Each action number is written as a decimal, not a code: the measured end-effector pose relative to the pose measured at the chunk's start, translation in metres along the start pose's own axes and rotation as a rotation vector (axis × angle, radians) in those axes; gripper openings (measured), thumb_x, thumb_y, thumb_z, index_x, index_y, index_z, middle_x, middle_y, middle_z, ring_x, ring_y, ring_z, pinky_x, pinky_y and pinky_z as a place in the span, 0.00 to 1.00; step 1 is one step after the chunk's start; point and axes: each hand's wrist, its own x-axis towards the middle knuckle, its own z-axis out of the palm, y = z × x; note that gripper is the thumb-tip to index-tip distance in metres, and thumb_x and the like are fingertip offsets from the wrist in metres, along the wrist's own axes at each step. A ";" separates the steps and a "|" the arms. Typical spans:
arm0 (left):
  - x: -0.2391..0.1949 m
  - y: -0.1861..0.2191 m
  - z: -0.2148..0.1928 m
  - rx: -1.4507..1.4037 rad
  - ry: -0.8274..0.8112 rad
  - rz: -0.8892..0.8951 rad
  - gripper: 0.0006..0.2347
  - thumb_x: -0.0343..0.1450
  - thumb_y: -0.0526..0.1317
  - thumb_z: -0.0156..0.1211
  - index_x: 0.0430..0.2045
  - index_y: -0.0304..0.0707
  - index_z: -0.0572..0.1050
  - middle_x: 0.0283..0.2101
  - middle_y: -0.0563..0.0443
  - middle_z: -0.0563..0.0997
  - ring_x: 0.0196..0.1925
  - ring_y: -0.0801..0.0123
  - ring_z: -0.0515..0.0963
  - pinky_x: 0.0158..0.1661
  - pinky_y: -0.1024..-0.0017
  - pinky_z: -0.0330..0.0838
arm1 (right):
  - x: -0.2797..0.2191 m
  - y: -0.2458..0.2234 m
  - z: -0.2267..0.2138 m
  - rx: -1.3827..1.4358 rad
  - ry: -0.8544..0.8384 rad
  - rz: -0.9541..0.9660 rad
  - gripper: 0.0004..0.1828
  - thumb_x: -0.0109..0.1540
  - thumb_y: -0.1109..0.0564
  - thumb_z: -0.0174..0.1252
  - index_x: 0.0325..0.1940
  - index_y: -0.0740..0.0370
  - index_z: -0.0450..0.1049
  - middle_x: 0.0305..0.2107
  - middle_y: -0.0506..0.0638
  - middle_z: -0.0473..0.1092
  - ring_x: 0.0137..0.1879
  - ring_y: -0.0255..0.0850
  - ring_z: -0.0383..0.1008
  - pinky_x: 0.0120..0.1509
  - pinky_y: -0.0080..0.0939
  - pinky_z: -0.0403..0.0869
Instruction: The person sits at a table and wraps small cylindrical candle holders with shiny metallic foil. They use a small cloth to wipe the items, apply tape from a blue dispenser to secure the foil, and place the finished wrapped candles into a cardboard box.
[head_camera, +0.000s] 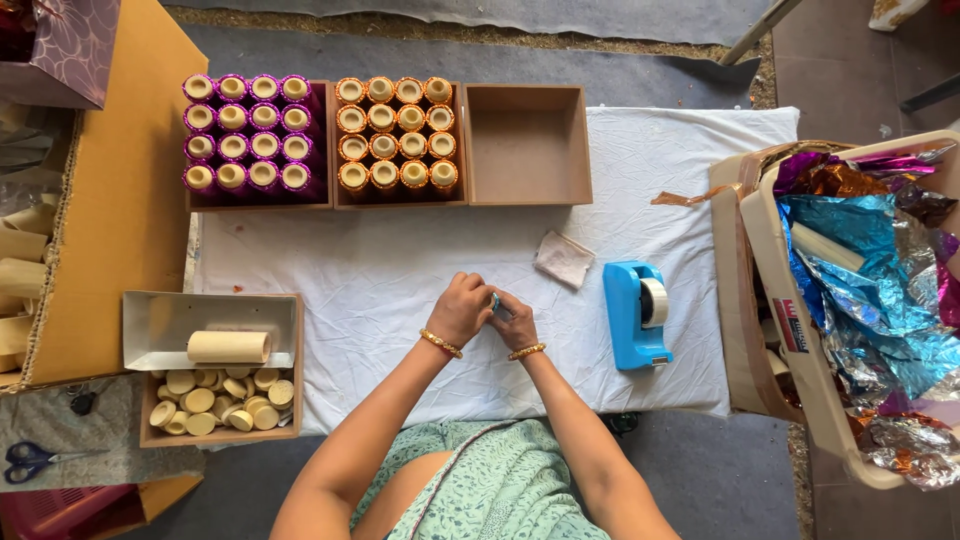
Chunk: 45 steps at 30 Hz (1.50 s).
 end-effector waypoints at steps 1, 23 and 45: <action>0.001 0.002 0.000 0.000 -0.001 0.000 0.11 0.60 0.32 0.70 0.34 0.37 0.79 0.39 0.48 0.77 0.44 0.54 0.76 0.46 0.64 0.75 | 0.001 -0.001 0.000 0.000 0.000 0.000 0.29 0.54 0.61 0.72 0.60 0.59 0.76 0.47 0.52 0.79 0.51 0.41 0.80 0.56 0.40 0.78; -0.007 -0.002 0.006 0.163 0.012 0.138 0.09 0.63 0.28 0.60 0.36 0.34 0.77 0.39 0.47 0.76 0.43 0.57 0.74 0.47 0.67 0.74 | 0.002 -0.016 -0.001 -0.004 -0.011 -0.009 0.31 0.53 0.61 0.72 0.61 0.58 0.75 0.53 0.53 0.77 0.57 0.42 0.79 0.61 0.40 0.77; -0.016 -0.011 -0.009 -0.139 0.125 -0.095 0.13 0.64 0.32 0.66 0.42 0.37 0.80 0.43 0.46 0.80 0.47 0.53 0.78 0.47 0.61 0.74 | 0.002 -0.021 -0.005 -0.021 -0.032 -0.040 0.34 0.52 0.59 0.74 0.62 0.57 0.75 0.54 0.54 0.77 0.59 0.45 0.79 0.62 0.43 0.77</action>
